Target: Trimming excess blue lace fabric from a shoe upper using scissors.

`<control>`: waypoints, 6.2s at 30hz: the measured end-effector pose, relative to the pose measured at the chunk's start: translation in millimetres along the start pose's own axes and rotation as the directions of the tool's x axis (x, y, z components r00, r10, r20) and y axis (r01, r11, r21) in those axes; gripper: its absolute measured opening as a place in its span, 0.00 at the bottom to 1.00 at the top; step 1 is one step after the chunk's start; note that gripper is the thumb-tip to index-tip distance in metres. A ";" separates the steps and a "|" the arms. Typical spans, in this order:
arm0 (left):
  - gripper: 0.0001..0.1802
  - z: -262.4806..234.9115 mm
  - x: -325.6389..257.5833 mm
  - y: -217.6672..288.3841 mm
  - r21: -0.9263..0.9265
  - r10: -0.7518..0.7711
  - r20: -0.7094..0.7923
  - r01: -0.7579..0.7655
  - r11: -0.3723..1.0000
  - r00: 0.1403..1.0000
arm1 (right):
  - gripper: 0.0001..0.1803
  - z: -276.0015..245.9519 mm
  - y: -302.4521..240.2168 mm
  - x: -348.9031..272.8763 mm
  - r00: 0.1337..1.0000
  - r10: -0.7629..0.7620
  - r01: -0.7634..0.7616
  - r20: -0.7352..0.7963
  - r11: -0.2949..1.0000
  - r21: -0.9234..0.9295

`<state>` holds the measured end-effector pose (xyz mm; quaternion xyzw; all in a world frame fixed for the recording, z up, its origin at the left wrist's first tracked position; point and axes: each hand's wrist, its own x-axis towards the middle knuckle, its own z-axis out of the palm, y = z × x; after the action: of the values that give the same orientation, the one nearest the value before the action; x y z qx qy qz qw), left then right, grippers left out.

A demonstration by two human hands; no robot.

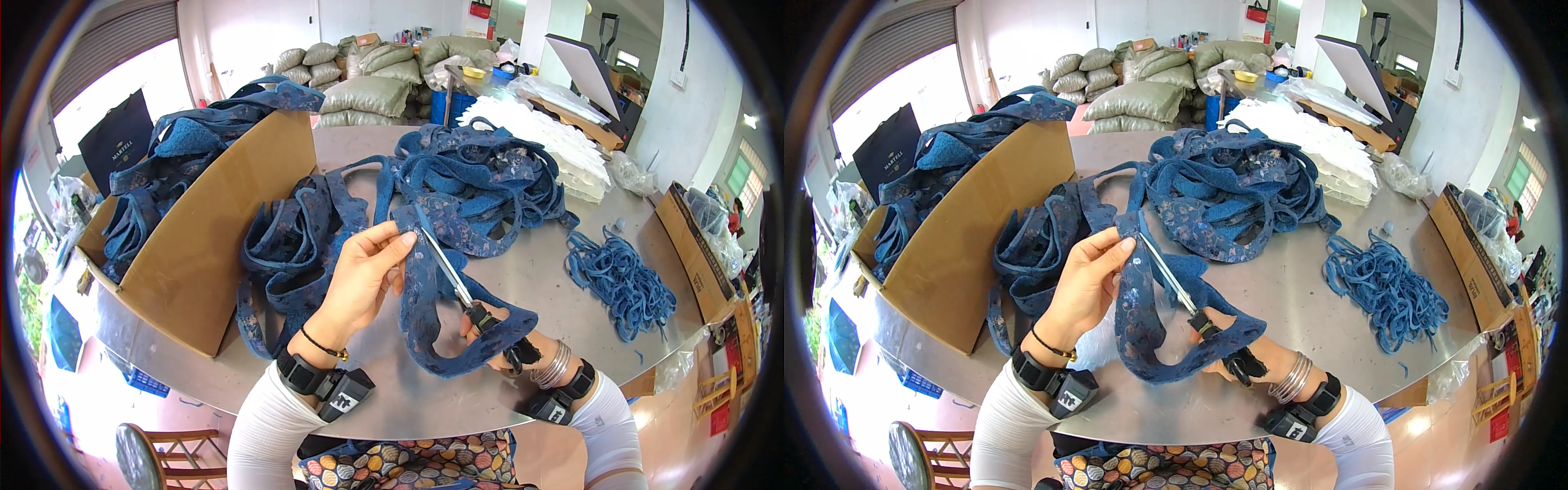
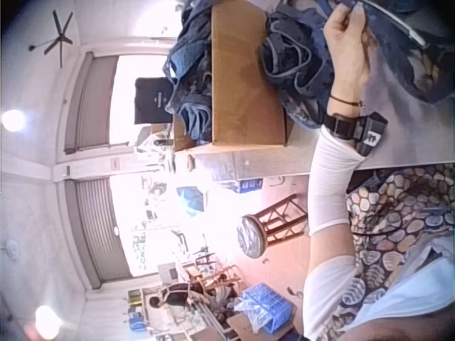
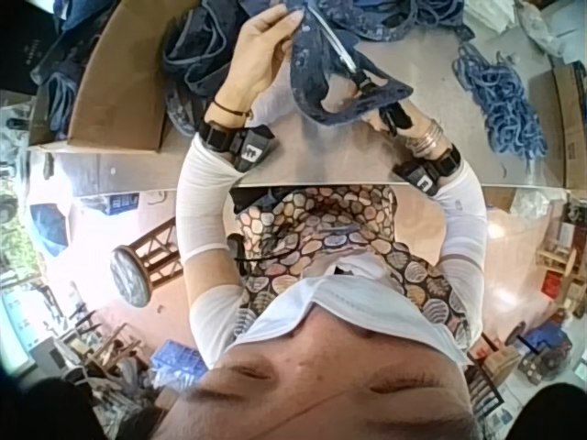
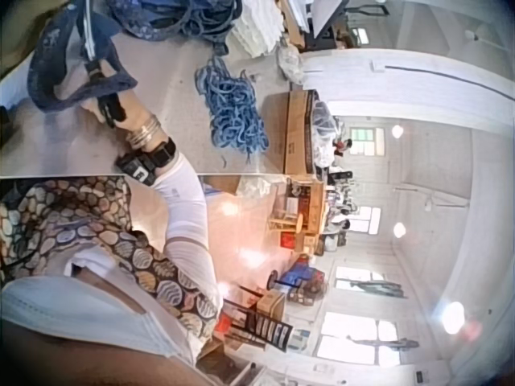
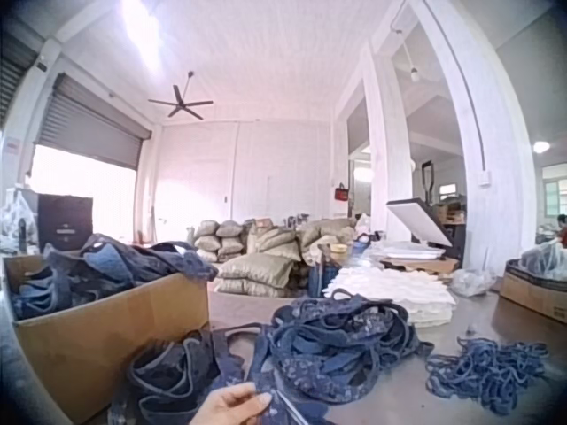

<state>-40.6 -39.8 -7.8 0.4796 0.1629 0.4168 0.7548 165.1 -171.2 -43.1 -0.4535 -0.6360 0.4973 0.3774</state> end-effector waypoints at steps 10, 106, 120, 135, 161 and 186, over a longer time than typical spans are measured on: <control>0.25 15.0 -3.6 -4.9 -0.150 0.034 -0.066 -0.044 0.988 0.997 | 0.27 3.8 5.1 -2.5 0.999 0.041 -0.042 0.009 0.986 0.163; 0.36 31.9 -15.8 -2.6 0.157 0.079 0.165 -0.106 0.982 0.983 | 0.32 8.0 -17.2 -9.9 0.997 0.080 -0.081 0.016 0.977 0.199; 0.22 35.5 -15.4 3.1 -0.159 -0.091 -0.033 0.085 0.984 0.995 | 0.24 8.2 -7.2 -1.8 0.998 -0.050 0.042 -0.043 0.984 -0.172; 0.19 28.9 -14.1 -10.1 0.165 0.097 0.039 -0.102 0.981 0.995 | 0.20 7.3 9.4 -4.5 0.997 -0.063 0.060 0.046 0.995 0.074; 0.24 25.5 -16.1 -12.4 0.159 0.048 0.101 -0.063 0.985 0.994 | 0.21 5.5 1.1 -8.8 1.000 -0.014 0.011 0.025 0.994 0.109; 0.06 21.1 4.0 -34.5 0.077 0.210 -0.272 -0.196 0.978 0.939 | 0.18 -17.6 70.7 56.8 0.978 -0.169 0.168 -0.119 0.986 -0.012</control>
<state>-8.3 -55.7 -26.6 0.4485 0.2274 0.5517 0.6654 178.5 -105.4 -106.5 -0.4274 -0.6489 0.4348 0.4552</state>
